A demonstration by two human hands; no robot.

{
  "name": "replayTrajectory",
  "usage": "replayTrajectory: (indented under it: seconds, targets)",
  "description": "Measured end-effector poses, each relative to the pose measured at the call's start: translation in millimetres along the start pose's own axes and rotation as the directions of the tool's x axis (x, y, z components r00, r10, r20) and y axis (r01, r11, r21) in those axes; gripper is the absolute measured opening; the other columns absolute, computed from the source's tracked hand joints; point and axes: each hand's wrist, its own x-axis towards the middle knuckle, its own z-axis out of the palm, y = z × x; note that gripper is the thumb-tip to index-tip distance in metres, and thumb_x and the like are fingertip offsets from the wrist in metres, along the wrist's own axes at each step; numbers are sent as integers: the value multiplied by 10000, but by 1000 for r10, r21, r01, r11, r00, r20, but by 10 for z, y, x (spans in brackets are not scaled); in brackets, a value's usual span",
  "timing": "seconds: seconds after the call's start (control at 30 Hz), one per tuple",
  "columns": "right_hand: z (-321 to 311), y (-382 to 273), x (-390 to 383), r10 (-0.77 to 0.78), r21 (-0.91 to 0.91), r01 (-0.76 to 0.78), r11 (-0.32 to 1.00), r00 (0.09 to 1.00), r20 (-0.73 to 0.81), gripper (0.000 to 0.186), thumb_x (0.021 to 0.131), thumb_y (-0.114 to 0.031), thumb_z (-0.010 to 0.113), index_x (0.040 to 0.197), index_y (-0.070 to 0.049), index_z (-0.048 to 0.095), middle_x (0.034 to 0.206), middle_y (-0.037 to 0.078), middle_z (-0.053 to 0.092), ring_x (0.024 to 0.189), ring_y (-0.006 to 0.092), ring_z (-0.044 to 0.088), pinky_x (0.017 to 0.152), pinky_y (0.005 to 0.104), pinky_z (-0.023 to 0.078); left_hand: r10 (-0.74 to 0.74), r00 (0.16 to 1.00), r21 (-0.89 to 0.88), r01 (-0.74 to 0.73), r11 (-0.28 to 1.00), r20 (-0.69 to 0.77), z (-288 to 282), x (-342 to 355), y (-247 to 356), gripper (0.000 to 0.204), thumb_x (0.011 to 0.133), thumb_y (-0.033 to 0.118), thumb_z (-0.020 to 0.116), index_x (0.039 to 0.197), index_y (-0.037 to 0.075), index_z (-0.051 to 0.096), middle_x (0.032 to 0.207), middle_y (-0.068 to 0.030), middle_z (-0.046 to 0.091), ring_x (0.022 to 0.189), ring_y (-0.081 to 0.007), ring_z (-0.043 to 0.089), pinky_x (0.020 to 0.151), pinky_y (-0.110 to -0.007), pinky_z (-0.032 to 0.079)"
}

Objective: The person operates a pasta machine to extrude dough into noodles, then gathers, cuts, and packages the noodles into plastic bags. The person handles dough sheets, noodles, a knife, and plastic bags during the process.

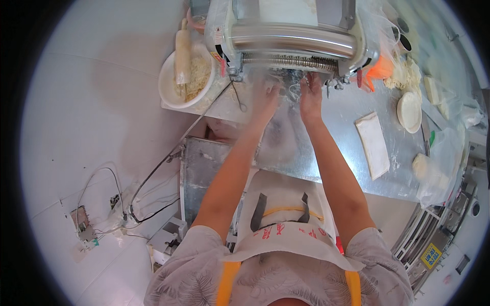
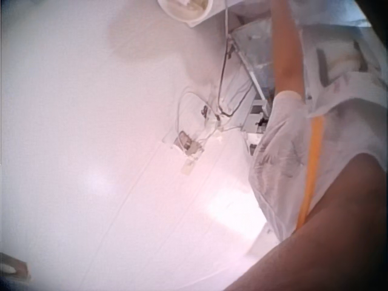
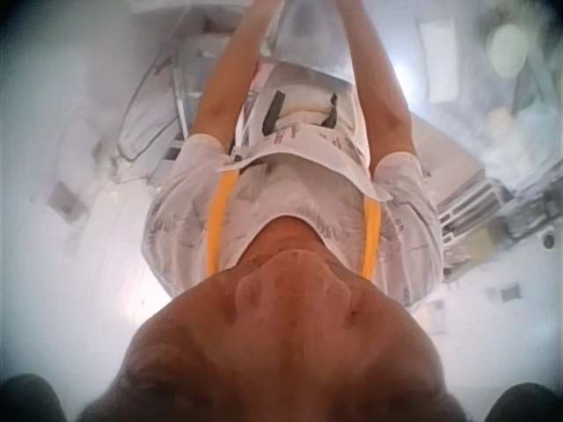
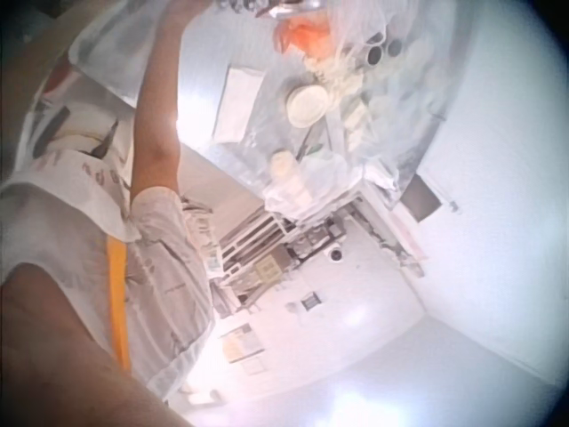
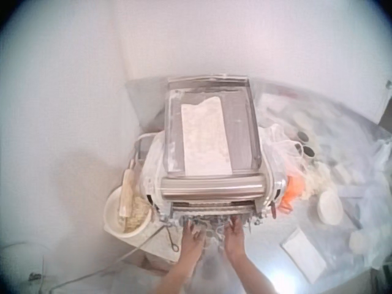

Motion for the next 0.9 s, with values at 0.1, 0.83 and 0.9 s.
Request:
replayTrajectory:
  seconds: [0.1, 0.83, 0.9]
  targets:
    - [54, 91, 96, -50, 10, 49, 999, 997, 64, 504, 1025, -28, 538, 1515, 10, 428, 1500, 167, 525, 1330, 256, 535, 1122, 351, 394, 94, 995, 40, -96, 995, 46, 19, 284, -199, 636, 970, 70, 693, 1499, -37, 356, 1435, -195, 533, 1274, -257, 572, 1075, -383, 481]
    - [66, 360, 343, -76, -217, 106, 970, 987, 143, 446, 923, -50, 652, 1356, 17, 574, 1342, 176, 655, 1230, 293, 595, 1070, 356, 420, 310, 948, 434, -249, 866, -76, 67, 389, -285, 574, 851, 118, 760, 1351, -49, 533, 1316, -249, 600, 1321, -350, 536, 1023, -414, 472]
    - [-17, 381, 385, 9, -300, 47, 953, 983, 183, 485, 900, 10, 660, 1376, 11, 570, 1418, 119, 613, 1311, 239, 550, 1123, 323, 371, 206, 979, 338, -189, 922, -13, 104, 406, -86, 540, 851, 121, 755, 1327, -47, 563, 1274, -215, 632, 1237, -303, 583, 986, -393, 484]
